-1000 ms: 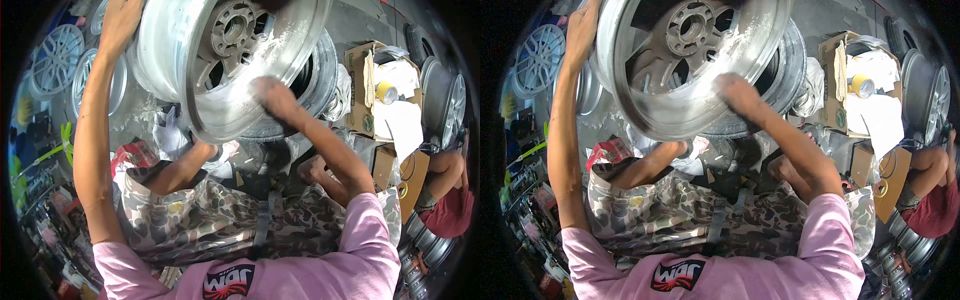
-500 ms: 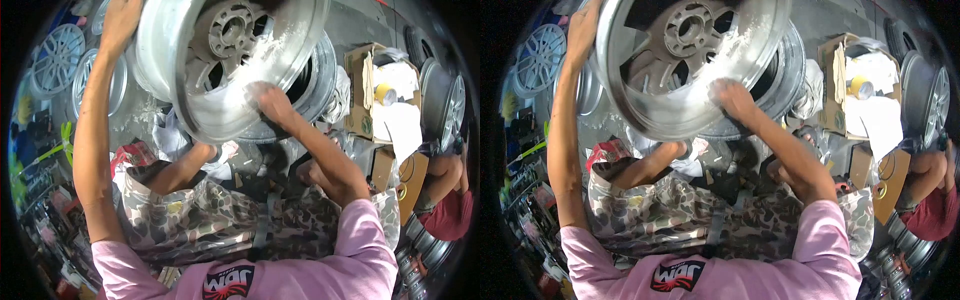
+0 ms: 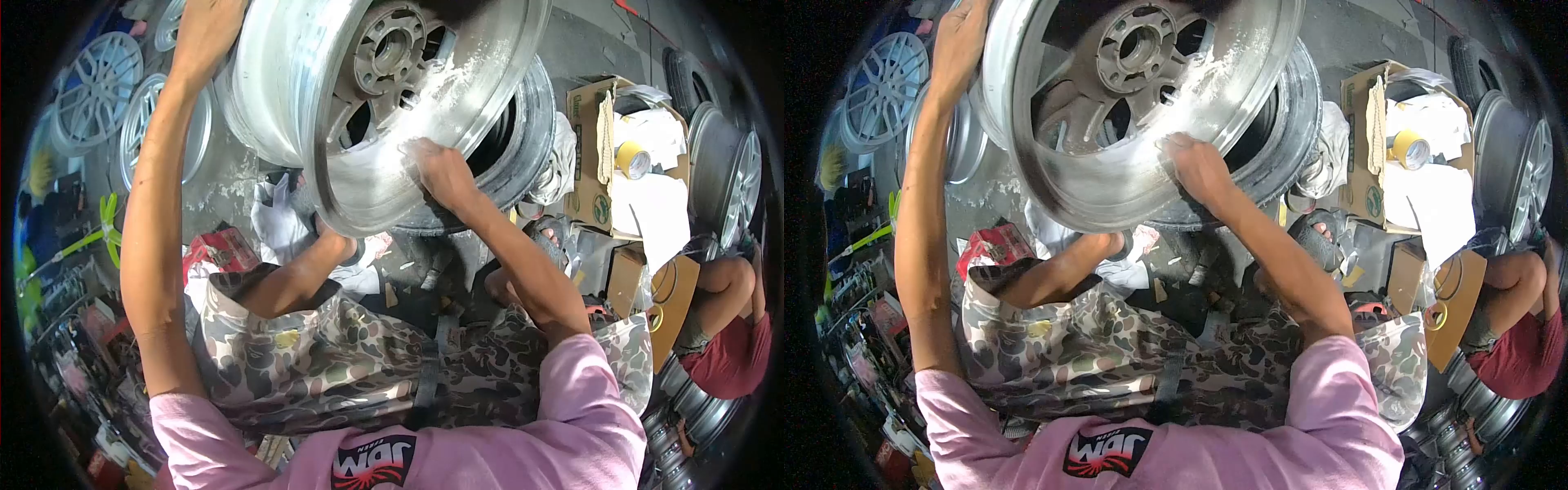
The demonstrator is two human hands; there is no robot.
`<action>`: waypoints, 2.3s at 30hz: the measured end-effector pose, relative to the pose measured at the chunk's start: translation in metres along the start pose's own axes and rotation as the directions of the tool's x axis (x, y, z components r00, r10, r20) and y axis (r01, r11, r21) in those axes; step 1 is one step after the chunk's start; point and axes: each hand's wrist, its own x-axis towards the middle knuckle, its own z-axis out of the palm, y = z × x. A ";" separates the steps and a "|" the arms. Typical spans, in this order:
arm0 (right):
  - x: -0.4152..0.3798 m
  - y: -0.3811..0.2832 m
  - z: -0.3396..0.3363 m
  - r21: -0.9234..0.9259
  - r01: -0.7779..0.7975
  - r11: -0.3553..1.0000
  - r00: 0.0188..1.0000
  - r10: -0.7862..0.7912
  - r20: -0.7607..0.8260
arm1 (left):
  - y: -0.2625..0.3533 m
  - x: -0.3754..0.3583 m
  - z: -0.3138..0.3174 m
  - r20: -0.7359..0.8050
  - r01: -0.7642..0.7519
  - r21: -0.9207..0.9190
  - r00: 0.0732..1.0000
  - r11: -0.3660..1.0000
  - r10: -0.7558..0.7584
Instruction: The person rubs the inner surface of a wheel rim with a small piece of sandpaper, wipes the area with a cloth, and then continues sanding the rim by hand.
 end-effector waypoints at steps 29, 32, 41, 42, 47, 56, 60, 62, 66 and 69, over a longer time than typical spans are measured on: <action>0.039 0.041 -0.021 -0.319 -0.049 0.947 0.881 0.192 0.433 | 0.002 0.000 0.005 0.008 -0.042 -0.088 0.999 0.995 0.043; 0.017 0.032 0.010 -0.270 0.177 0.946 0.983 -0.157 0.095 | -0.012 0.007 -0.001 0.063 -0.011 0.022 0.998 1.000 0.010; 0.016 0.015 0.003 -0.071 0.113 0.991 0.993 -0.111 0.027 | -0.007 0.005 0.000 0.092 -0.001 -0.007 0.996 1.000 0.002; 0.017 -0.006 -0.022 0.275 0.041 0.961 0.991 -0.074 0.111 | -0.008 0.005 0.001 0.077 0.009 -0.022 0.997 1.000 -0.007; 0.016 0.021 -0.067 0.364 -0.270 0.891 0.962 0.233 0.142 | -0.006 0.001 0.010 0.006 0.114 -0.101 0.994 0.988 -0.114; 0.046 0.069 -0.033 -0.073 -0.086 0.994 0.841 0.112 0.529 | 0.004 0.003 0.000 0.067 0.023 0.001 0.997 1.000 -0.023; 0.048 0.023 -0.047 0.045 -0.294 0.955 0.737 0.197 0.647 | -0.010 0.004 0.002 0.082 -0.001 -0.063 0.997 0.998 0.007; 0.035 0.025 -0.033 0.427 -0.406 0.808 0.789 0.075 0.609 | -0.008 0.005 0.001 0.085 -0.001 -0.049 0.996 0.999 0.005; 0.038 -0.015 -0.062 0.670 -0.487 0.560 0.786 -0.053 0.616 | -0.011 0.006 0.002 0.081 -0.026 -0.051 0.996 0.998 0.030; 0.021 0.017 -0.054 0.768 -0.506 0.392 0.850 0.078 0.521 | 0.002 -0.004 0.004 0.018 -0.066 -0.035 0.998 0.997 0.067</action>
